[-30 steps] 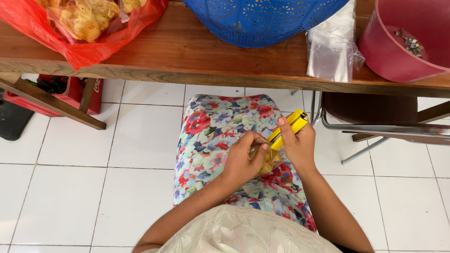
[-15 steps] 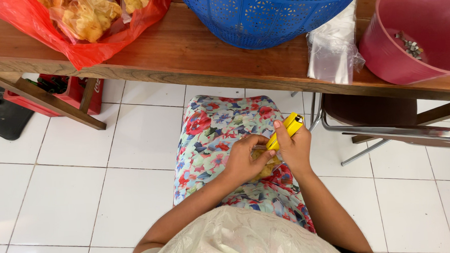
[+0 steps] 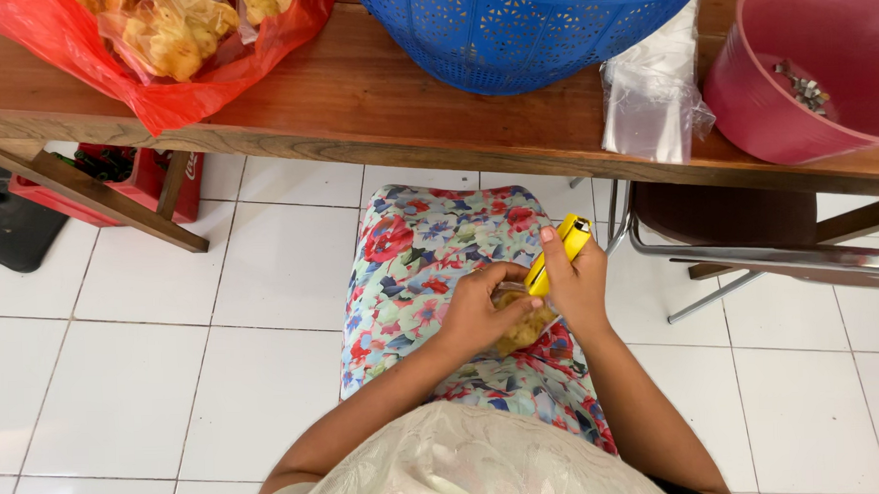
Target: The person packs fried snacks from a blue basket into small clear plastic bags and seals them with a yellow handheld stapler. Sealed bags are placed into a red plastic bag on the table.
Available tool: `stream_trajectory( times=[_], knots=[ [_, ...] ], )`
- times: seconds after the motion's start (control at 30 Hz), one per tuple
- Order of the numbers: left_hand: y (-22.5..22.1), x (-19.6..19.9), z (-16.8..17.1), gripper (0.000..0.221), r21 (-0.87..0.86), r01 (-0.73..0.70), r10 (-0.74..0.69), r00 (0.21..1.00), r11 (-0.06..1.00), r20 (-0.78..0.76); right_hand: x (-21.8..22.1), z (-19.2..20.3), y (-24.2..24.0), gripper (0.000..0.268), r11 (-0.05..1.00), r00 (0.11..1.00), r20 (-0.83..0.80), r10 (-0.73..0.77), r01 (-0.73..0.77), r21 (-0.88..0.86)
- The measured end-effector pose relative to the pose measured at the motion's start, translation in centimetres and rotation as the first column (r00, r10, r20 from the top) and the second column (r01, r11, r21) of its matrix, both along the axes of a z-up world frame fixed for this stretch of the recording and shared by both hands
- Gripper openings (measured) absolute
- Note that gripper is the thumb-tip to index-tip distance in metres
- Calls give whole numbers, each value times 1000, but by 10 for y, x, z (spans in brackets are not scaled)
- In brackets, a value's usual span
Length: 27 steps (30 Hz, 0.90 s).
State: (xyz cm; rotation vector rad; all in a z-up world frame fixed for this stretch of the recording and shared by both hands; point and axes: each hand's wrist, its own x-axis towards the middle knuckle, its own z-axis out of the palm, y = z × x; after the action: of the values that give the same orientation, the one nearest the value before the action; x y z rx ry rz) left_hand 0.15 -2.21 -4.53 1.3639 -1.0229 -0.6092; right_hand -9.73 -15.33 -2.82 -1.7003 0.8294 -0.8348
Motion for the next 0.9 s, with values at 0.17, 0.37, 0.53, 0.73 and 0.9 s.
stream_trajectory(
  times=[0.17, 0.37, 0.53, 0.73, 0.9],
  knots=[
    [3, 7, -8, 44, 31, 36, -32, 993, 999, -117, -11, -1, -21, 39, 988, 989, 145, -6, -16, 154],
    [10, 9, -3, 19, -58, 38, -38, 999, 998, -6, -27, 9, -29, 40, 981, 964, 265, -5, -47, 189],
    [21, 17, 24, 12, -107, 41, -39, 999, 993, 23, -34, 3, -28, 41, 975, 964, 264, 22, -80, 210],
    [57, 61, 94, 7, -229, 39, -8, 991, 973, 136, -34, -10, -35, 40, 973, 968, 253, 2, -60, 224],
    [83, 120, 155, 17, -465, -58, 302, 829, 884, 471, -33, -28, -46, 36, 959, 966, 259, -19, -55, 278]
  ],
)
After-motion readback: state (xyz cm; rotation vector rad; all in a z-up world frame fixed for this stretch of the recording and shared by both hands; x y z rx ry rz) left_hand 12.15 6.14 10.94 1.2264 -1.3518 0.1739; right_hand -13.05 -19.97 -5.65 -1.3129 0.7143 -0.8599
